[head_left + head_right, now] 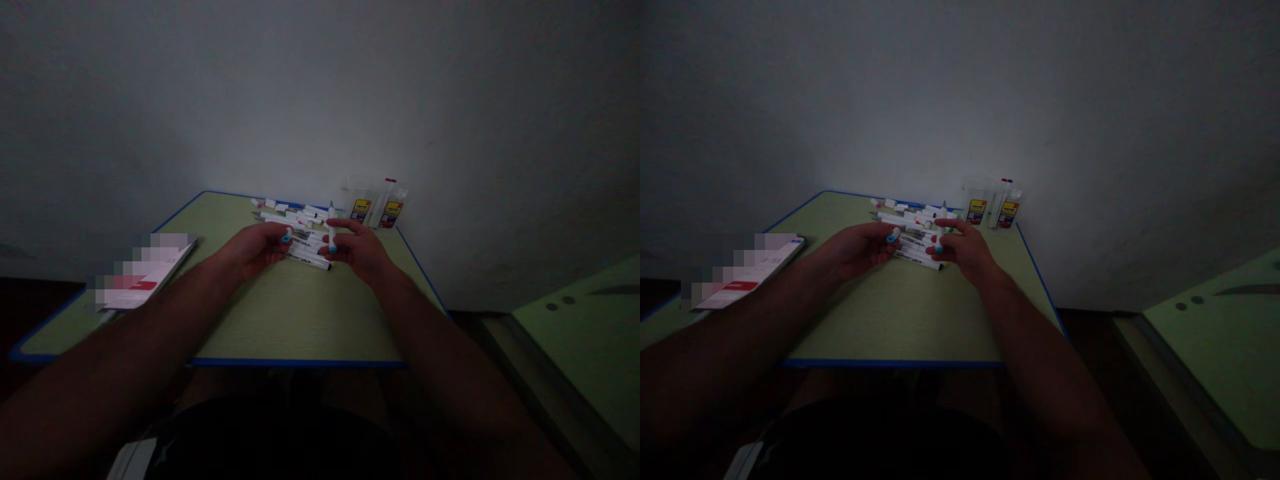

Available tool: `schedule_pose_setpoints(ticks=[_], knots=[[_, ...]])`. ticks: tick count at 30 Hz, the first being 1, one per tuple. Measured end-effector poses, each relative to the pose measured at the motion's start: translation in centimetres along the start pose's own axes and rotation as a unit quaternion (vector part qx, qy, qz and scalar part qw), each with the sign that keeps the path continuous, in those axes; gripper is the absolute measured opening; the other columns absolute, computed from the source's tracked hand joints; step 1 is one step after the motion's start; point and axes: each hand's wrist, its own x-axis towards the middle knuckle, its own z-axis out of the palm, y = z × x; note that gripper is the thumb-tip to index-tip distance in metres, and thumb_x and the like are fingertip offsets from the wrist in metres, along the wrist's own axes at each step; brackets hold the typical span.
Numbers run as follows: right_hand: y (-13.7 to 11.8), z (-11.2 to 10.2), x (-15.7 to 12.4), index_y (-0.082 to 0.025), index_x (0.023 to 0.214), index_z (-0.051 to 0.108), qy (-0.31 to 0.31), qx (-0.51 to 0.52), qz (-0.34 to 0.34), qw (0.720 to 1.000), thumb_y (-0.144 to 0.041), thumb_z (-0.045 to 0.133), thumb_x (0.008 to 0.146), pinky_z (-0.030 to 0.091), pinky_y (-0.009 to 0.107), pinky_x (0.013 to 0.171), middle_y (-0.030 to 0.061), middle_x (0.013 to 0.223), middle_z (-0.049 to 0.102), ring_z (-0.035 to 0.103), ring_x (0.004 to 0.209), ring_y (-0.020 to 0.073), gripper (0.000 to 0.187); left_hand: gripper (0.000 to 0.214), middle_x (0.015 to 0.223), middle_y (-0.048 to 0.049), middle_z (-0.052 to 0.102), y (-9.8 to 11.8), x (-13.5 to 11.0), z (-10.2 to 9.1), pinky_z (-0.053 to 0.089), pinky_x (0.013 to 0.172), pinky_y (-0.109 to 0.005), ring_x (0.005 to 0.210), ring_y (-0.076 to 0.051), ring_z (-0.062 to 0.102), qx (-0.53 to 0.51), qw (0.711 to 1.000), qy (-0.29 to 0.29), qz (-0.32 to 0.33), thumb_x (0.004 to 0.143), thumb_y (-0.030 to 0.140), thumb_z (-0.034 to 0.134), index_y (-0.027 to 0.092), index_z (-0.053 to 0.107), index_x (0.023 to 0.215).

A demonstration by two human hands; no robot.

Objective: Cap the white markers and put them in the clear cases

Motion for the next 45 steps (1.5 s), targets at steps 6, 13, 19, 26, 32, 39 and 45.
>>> schedule_pose_setpoints(ticks=[6,13,19,26,32,39,45], knots=[[-0.21,0.02,-0.02,-0.018,0.102,0.064,-0.002,0.001,0.01,1.0,-0.003,0.056,0.079,0.062,0.027,0.061,0.0036,0.083,0.073,0.074,0.067,0.0155,0.028,0.018,0.067,-0.0055,0.066,-0.02,-0.09,0.07,0.048,0.042,-0.016,0.046,-0.008,0.053,-0.003,1.0,-0.014,0.01,0.072,0.001,0.065,0.009,0.069,0.088],[-0.05,-0.19,0.12,-0.019,0.096,0.062,-0.004,-0.007,0.005,1.0,-0.012,0.06,0.085,0.057,0.023,0.054,0.0004,0.076,0.072,0.069,0.057,0.0127,0.013,0.011,0.068,-0.0067,0.067,0.02,-0.15,0.12,0.049,0.043,-0.015,0.047,-0.008,0.055,-0.006,1.0,-0.005,0.009,0.076,0.003,0.064,0.008,0.069,0.084],[-0.21,-0.06,-0.07,-0.019,0.095,0.061,-0.005,-0.01,0.005,1.0,-0.012,0.061,0.085,0.056,0.022,0.053,-0.0007,0.073,0.072,0.068,0.055,0.0115,0.013,0.011,0.067,-0.0053,0.066,0.08,-0.33,0.25,0.049,0.042,-0.015,0.047,-0.007,0.055,-0.002,1.0,-0.006,0.005,0.08,0.003,0.062,0.007,0.07,0.085],[-0.19,-0.04,-0.07,-0.019,0.095,0.061,-0.002,-0.009,0.006,1.0,-0.012,0.061,0.085,0.056,0.024,0.053,-0.0004,0.075,0.072,0.067,0.054,0.012,0.013,0.01,0.066,-0.0057,0.065,0.08,-0.28,0.21,0.047,0.042,-0.016,0.048,-0.008,0.052,0.001,1.0,-0.007,0.002,0.078,0.005,0.064,0.008,0.071,0.085],[0.01,-0.25,0.2,-0.019,0.095,0.062,-0.013,0.001,0.005,1.0,-0.013,0.065,0.083,0.056,0.024,0.052,-0.0003,0.075,0.072,0.067,0.054,0.0119,0.014,0.009,0.065,-0.0065,0.066,-0.08,-0.05,-0.03,0.049,0.042,-0.017,0.047,-0.009,0.054,-0.004,1.0,-0.011,0.006,0.078,0.006,0.066,0.008,0.071,0.085],[0.15,-0.4,0.32,-0.02,0.093,0.062,-0.02,0.01,0.001,1.0,-0.013,0.065,0.082,0.056,0.025,0.052,-0.0001,0.074,0.072,0.067,0.054,0.0127,0.014,0.01,0.064,-0.0069,0.066,0.05,-0.26,0.23,0.048,0.041,-0.016,0.046,-0.009,0.054,-0.01,1.0,-0.006,0.008,0.074,0.002,0.065,0.007,0.071,0.08],[0.09,-0.24,0.21,-0.02,0.093,0.062,-0.011,0.009,-0.001,1.0,-0.015,0.065,0.084,0.056,0.025,0.05,0.0,0.073,0.072,0.067,0.053,0.0126,0.011,0.011,0.065,-0.0074,0.067,-0.07,-0.18,0.15,0.049,0.041,-0.017,0.046,-0.009,0.054,-0.013,1.0,-0.002,0.01,0.074,0.002,0.064,0.007,0.072,0.081]])
